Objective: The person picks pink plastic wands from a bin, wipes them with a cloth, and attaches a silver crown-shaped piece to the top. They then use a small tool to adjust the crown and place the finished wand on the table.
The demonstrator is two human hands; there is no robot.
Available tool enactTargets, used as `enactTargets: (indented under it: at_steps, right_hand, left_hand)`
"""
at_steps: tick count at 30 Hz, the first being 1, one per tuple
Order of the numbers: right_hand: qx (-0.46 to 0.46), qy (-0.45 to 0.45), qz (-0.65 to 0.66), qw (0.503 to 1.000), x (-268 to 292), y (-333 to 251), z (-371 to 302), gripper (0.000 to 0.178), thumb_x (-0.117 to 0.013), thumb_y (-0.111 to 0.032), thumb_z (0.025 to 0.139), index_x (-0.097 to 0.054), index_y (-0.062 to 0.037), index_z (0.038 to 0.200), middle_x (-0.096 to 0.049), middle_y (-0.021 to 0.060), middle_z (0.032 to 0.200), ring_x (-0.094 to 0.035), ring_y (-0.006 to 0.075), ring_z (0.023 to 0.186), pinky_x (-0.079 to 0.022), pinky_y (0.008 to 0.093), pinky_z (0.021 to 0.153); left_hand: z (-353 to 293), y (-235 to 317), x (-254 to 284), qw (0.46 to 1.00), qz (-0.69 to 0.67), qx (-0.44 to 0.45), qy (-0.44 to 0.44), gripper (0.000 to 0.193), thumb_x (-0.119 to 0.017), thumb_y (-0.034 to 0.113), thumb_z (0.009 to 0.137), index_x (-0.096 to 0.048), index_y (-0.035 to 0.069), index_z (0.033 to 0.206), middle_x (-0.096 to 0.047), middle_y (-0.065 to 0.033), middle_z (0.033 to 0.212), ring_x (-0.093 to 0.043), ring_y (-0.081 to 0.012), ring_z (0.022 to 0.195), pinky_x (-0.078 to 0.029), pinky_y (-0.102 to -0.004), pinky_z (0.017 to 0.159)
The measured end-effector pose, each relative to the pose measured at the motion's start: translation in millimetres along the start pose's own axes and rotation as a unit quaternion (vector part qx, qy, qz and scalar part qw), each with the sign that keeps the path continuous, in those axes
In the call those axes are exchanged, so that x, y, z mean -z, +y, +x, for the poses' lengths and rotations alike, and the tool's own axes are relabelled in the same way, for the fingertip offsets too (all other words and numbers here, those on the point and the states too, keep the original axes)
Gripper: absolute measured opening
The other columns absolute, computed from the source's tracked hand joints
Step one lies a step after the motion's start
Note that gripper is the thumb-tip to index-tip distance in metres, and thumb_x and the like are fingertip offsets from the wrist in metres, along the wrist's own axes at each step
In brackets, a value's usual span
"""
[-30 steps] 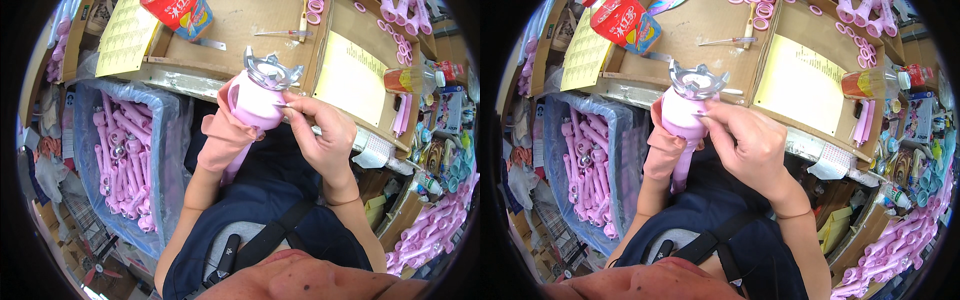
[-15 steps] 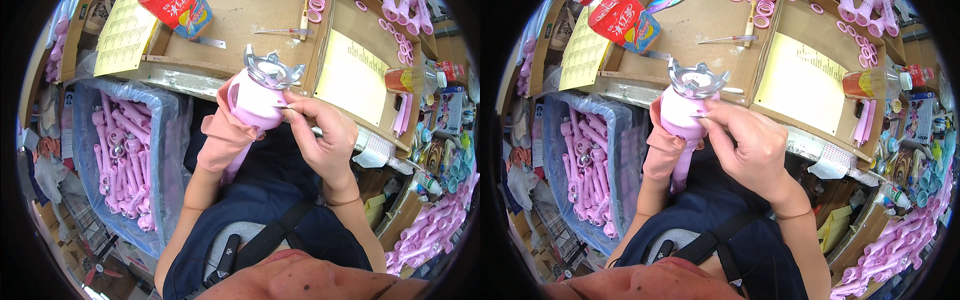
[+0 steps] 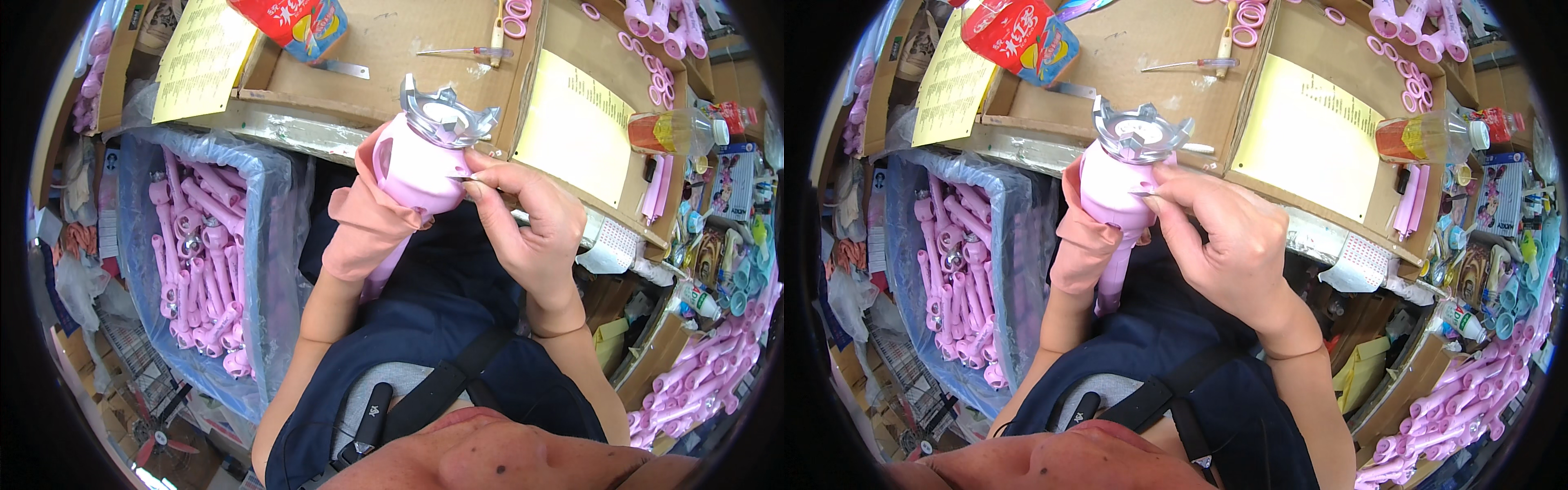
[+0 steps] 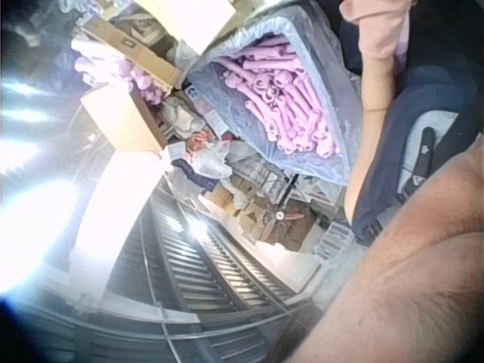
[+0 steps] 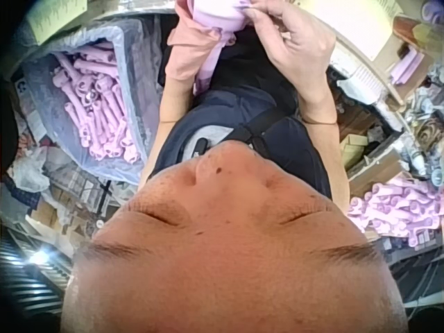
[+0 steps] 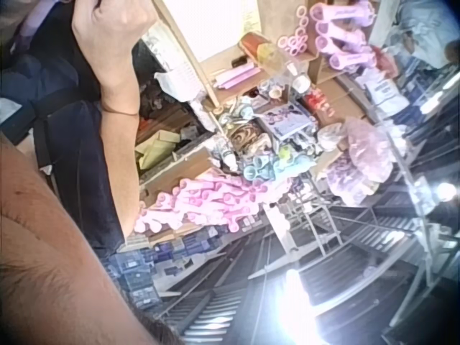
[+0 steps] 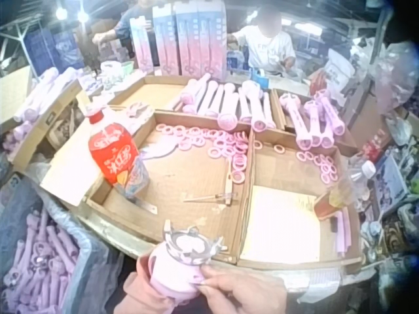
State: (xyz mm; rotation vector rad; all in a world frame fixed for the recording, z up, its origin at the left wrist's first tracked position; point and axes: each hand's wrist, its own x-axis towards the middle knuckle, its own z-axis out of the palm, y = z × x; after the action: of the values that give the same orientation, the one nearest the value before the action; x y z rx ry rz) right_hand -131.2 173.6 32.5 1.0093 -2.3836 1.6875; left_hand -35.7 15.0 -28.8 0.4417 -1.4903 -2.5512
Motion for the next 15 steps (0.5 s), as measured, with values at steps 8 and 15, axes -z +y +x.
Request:
enactTargets:
  at_steps: [8,15]
  right_hand:
    - [0.009,-0.031,-0.003,0.999,3.5,-0.2,-0.9,0.008,-0.068,0.005,0.084,-0.067,0.0063,0.092,-0.073,0.0165,0.096,-0.07,0.0155,0.08,-0.056,0.0249,0.069]
    - [-0.001,-0.02,-0.013,1.0,0.8,-0.5,-2.9,0.009,-0.068,0.004,0.085,-0.068,0.0061,0.094,-0.073,0.016,0.097,-0.07,0.0158,0.083,-0.056,0.0257,0.072]
  left_hand:
    - [0.9,-4.0,7.0,0.997,0.071,-0.019,-0.003,0.103,-0.087,0.024,0.073,-0.015,0.017,0.145,-0.047,-0.0154,0.131,-0.064,-0.0289,0.097,-0.058,-0.0394,0.068]
    - [4.2,1.7,1.4,0.998,0.053,-0.009,-0.013,0.103,-0.088,0.027,0.073,-0.015,0.016,0.145,-0.048,-0.0158,0.13,-0.064,-0.0281,0.096,-0.058,-0.0384,0.067]
